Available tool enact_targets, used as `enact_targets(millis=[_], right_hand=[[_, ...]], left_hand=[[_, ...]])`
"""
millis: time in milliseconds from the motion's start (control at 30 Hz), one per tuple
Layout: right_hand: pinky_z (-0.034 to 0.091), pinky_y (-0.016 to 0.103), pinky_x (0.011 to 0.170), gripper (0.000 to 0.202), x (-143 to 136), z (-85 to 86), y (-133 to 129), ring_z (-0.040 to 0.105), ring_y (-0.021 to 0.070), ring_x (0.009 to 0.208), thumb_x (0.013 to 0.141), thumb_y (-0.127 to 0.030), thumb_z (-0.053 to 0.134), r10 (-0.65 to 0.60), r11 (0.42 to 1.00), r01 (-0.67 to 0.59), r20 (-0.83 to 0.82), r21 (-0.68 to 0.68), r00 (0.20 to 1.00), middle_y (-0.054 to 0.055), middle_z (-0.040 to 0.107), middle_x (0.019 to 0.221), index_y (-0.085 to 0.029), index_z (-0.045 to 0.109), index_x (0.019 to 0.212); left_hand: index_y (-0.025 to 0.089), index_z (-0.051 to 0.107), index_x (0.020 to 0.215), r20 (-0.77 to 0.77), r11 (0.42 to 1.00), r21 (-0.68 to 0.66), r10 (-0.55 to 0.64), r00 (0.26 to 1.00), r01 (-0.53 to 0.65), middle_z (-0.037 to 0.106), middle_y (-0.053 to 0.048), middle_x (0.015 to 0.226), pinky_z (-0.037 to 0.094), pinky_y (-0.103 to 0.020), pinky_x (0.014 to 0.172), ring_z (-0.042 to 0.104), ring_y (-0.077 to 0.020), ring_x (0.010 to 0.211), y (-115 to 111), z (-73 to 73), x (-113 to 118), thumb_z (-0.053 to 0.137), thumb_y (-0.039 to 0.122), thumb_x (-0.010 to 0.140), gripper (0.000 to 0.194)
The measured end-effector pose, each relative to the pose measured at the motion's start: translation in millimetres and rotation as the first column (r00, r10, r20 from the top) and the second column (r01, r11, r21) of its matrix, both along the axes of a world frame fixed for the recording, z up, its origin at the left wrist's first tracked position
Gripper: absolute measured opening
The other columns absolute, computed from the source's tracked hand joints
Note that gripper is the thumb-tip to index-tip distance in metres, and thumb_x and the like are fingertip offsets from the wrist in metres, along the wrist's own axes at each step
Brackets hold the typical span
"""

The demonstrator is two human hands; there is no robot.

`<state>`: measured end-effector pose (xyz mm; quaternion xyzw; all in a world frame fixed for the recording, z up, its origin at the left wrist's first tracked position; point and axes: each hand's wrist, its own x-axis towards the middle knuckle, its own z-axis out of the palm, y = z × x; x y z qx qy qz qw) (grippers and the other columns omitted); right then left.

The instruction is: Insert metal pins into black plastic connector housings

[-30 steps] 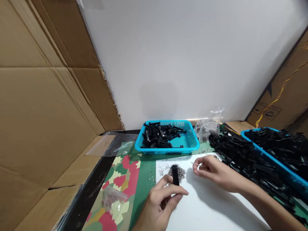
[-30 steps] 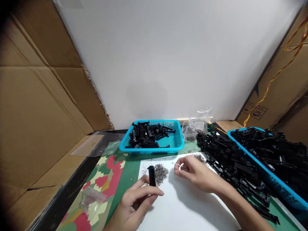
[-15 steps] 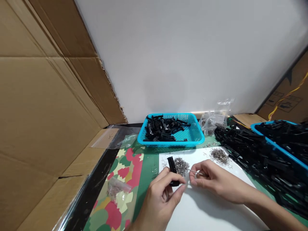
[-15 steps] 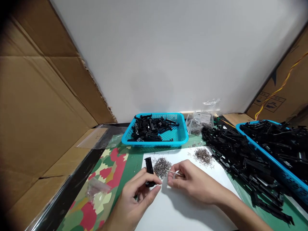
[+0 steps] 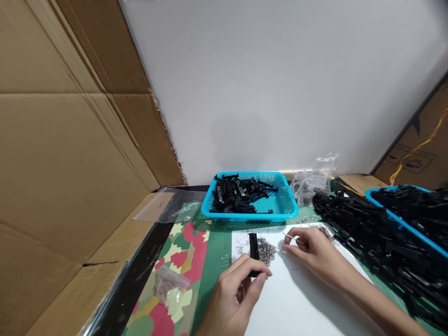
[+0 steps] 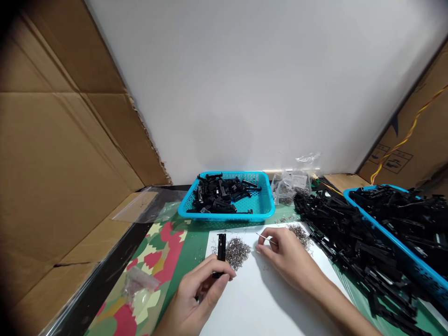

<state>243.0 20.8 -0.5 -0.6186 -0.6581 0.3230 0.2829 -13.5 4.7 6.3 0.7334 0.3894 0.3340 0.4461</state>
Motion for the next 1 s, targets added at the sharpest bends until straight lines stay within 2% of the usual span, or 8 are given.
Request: enact_targets(millis=[67,300,500,733,833,1000], right_hand=[[0.022,0.029,0.059,0.025,-5.6,-5.5,3.4,0.035,0.0151,0.059,0.095,-0.037,0.06,-0.006,1.0,0.006,0.015,0.028,1.0,-0.006,0.036,0.058,-0.018,0.076,0.094],[0.023,0.03,0.06,0.03,-13.8,-12.1,14.7,0.04,0.0166,0.06,0.097,-0.039,0.06,-0.024,0.999,0.022,0.039,0.043,0.999,-0.004,0.044,0.06,-0.019,0.083,0.101],[0.03,0.031,0.065,0.034,-28.3,-10.0,27.9,0.055,0.0211,0.066,0.099,-0.039,0.062,-0.074,0.991,0.058,0.127,0.125,0.989,0.004,0.069,0.072,-0.022,0.084,0.118],[0.03,0.03,0.065,0.023,-39.7,-5.2,34.7,0.057,0.0209,0.067,0.096,-0.032,0.065,-0.118,0.992,0.107,0.179,0.072,0.977,0.004,0.069,0.071,-0.024,0.086,0.098],[0.03,0.03,0.064,0.022,-32.7,-7.8,33.0,0.055,0.0203,0.066,0.093,-0.031,0.065,-0.053,0.998,0.047,0.13,0.043,0.99,0.003,0.066,0.069,-0.023,0.085,0.094],[0.036,0.03,0.067,0.025,-13.3,-7.4,27.3,0.055,0.0205,0.072,0.092,-0.033,0.065,0.107,0.993,-0.107,-0.001,0.053,0.994,0.004,0.066,0.077,-0.02,0.085,0.094]], left_hand=[[0.024,0.077,0.103,-0.01,1.0,0.022,-0.016,1.0,0.016,0.06,-0.001,0.086,0.036,-0.026,0.062,0.053,-0.0152,0.069,0.9,-2.0,-0.4,0.055,0.048,0.111,0.034],[0.023,0.077,0.101,0.039,0.999,0.049,-0.02,0.999,0.018,0.058,-0.002,0.085,0.034,-0.025,0.059,0.051,-0.0143,0.066,2.6,-10.6,-0.4,0.056,0.052,0.11,0.037],[0.022,0.077,0.1,0.04,0.996,0.083,-0.026,0.999,0.023,0.057,-0.001,0.084,0.031,-0.026,0.057,0.047,-0.0139,0.065,3.4,-13.9,-0.6,0.054,0.056,0.11,0.042],[0.02,0.076,0.101,0.019,0.994,0.098,-0.04,0.999,0.038,0.055,-0.001,0.085,0.028,-0.027,0.057,0.042,-0.0127,0.062,4.1,-23.3,-1.1,0.048,0.062,0.111,0.052],[0.02,0.076,0.1,0.014,0.995,0.099,-0.032,0.999,0.03,0.054,-0.002,0.084,0.026,-0.027,0.056,0.04,-0.0125,0.061,3.4,-23.9,-0.8,0.049,0.063,0.11,0.052],[0.019,0.076,0.1,0.031,0.997,0.074,-0.025,0.999,0.023,0.052,-0.001,0.085,0.024,-0.027,0.056,0.037,-0.0114,0.06,3.1,-22.8,-0.6,0.049,0.066,0.109,0.054]])
